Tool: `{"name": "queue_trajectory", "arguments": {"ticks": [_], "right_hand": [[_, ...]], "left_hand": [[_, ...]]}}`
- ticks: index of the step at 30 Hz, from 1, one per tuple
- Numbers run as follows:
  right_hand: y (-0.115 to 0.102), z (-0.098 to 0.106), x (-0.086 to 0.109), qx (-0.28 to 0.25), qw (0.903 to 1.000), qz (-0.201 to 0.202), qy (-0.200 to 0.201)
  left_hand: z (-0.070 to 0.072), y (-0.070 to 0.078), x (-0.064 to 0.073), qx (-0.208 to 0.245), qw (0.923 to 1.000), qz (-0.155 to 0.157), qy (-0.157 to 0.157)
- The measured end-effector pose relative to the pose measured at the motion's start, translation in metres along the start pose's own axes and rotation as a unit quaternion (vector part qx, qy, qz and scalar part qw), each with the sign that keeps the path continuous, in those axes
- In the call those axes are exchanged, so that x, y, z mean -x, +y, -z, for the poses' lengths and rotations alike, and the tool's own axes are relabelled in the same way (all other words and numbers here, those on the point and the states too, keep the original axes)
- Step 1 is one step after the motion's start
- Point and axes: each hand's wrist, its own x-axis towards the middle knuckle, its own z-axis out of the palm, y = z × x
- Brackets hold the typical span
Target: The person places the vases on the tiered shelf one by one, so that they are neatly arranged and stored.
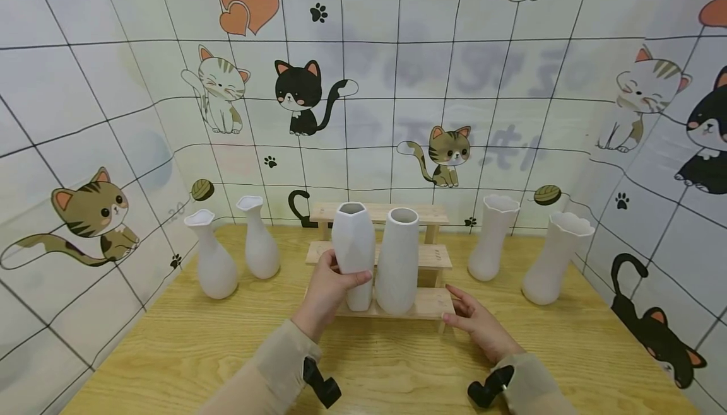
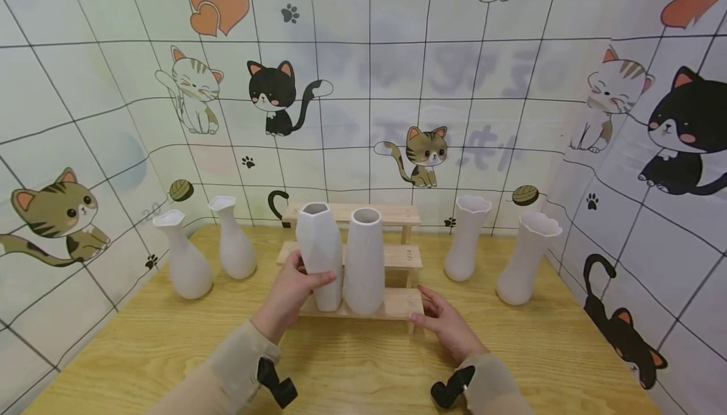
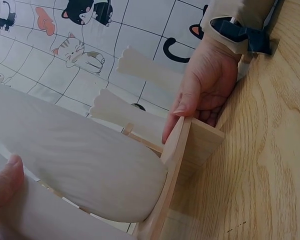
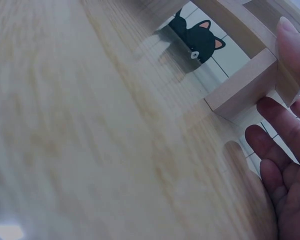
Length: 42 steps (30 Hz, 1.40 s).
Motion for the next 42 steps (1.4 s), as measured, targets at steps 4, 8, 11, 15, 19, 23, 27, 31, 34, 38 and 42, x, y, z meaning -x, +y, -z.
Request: {"name": "queue_trajectory", "arguments": {"ticks": [4, 8, 11, 15, 19, 23, 27, 31, 34, 38, 42], "right_hand": [[0.000, 0.000, 0.001, 0.001, 1.0000, -0.001, 0.002], [0.001, 0.000, 0.000, -0.001, 1.0000, -0.001, 0.002], [0.002, 0.000, -0.001, -0.003, 1.0000, 0.003, 0.002], [0.002, 0.000, -0.001, 0.004, 0.9999, 0.009, -0.001], [0.001, 0.000, 0.000, 0.011, 0.9999, 0.010, -0.004], [0.000, 0.000, 0.001, 0.013, 0.9998, 0.010, -0.009], [0.000, -0.001, 0.001, 0.008, 0.9999, 0.010, -0.007], [0.001, 0.000, 0.000, 0.004, 0.9999, 0.014, -0.004], [0.002, -0.001, -0.001, 0.003, 1.0000, 0.007, 0.005], [0.003, -0.002, -0.001, 0.006, 0.9999, 0.001, 0.013], [0.001, -0.002, 0.001, 0.009, 0.9999, -0.001, 0.011]], "left_hand": [[-0.001, 0.000, 0.001, -0.007, 1.0000, 0.000, 0.003], [-0.002, -0.001, 0.002, -0.017, 0.9998, -0.003, 0.006], [-0.003, -0.002, 0.002, -0.020, 0.9997, -0.009, 0.003], [-0.003, -0.004, 0.004, -0.017, 0.9997, -0.015, -0.002], [-0.003, -0.006, 0.005, -0.019, 0.9997, -0.016, -0.001], [-0.003, -0.008, 0.006, -0.016, 0.9996, -0.021, -0.007], [-0.001, -0.010, 0.006, -0.015, 0.9994, -0.027, -0.016], [0.005, -0.013, 0.007, -0.019, 0.9990, -0.023, -0.034], [0.012, -0.014, 0.009, -0.032, 0.9985, -0.017, -0.040], [0.024, -0.016, 0.014, -0.062, 0.9974, -0.009, -0.035], [0.039, -0.016, 0.019, -0.074, 0.9969, -0.018, -0.023]]}}
